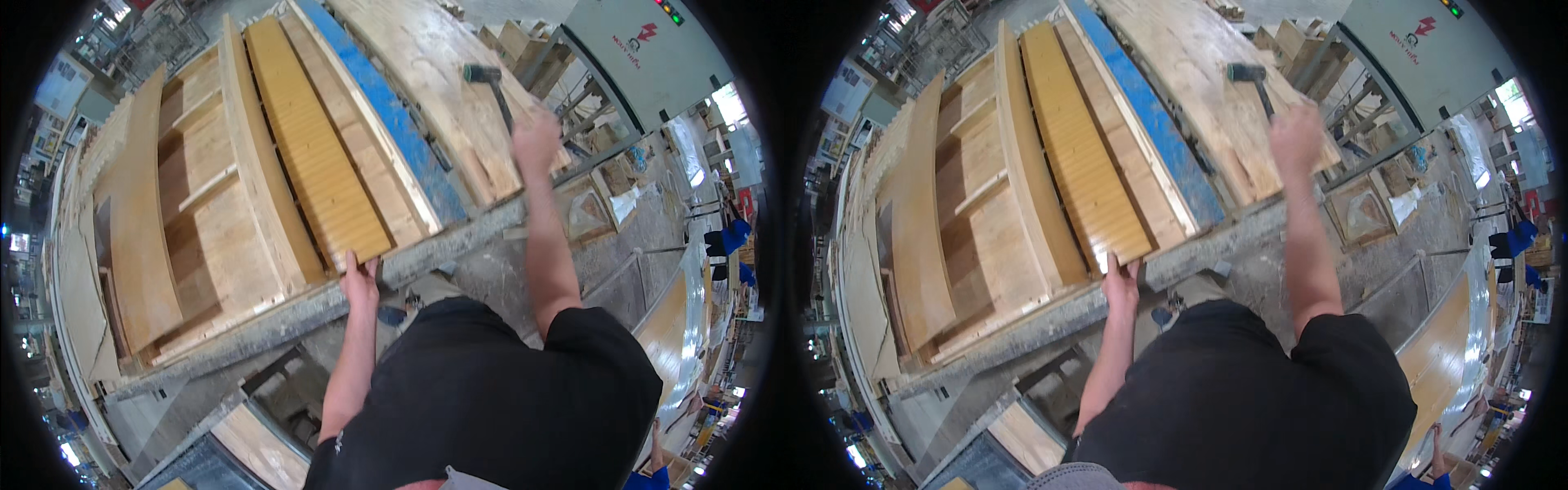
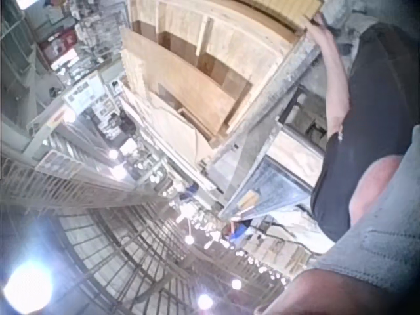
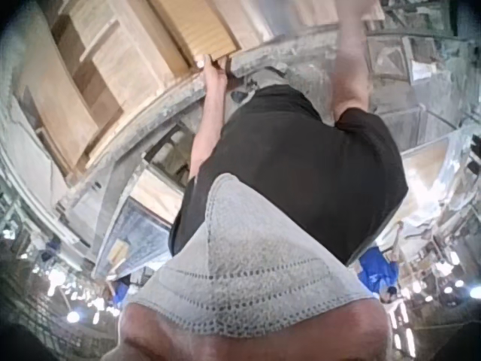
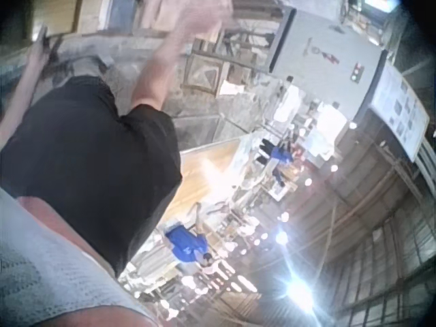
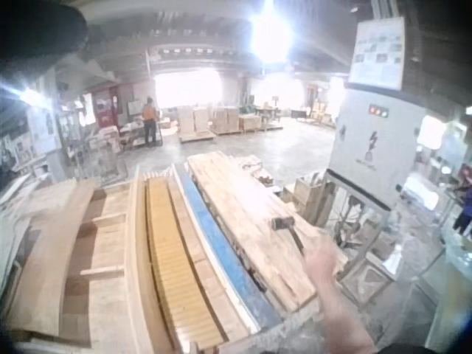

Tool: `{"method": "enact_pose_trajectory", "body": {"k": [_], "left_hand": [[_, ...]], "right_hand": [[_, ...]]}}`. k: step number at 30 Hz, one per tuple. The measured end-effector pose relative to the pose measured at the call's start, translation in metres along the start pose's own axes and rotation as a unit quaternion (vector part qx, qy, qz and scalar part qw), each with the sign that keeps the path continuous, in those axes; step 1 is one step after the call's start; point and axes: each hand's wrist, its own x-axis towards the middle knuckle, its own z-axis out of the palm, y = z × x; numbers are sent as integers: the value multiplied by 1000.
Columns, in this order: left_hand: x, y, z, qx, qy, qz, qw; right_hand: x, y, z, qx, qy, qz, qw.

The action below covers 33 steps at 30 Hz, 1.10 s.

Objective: The person repeatedly picks up wooden panels from a conveyor belt and places them into a wooden jig on a workbench. The person aligns each panel within the jig and then removes it to repeat the process with the next panel.

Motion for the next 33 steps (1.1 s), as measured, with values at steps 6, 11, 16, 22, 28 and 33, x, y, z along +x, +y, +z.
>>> {"method": "enact_pose_trajectory", "body": {"k": [6, 11, 16, 22, 28, 33], "left_hand": [[6, 2, -12, 59, -17, -15, 998], [8, 9, -17, 80, -24, -1, 996], [0, 9, -9, 95, 3, -2, 996], [13, 4, -18, 73, -5, 19, 997], [3, 0, -6, 72, 8, 52, 996], [-2, -3, -6, 66, 11, 59, 996]], "right_hand": [[-8, 105, 27, -127, -245, 172, 945], [1, 103, 38, -133, -238, 189, 943], [4, 105, 34, -116, -236, 229, 937], [10, 97, 29, -106, -254, 219, 936], [9, 104, 30, -89, -239, 191, 948], [3, 111, 32, -122, -222, 173, 952]]}}
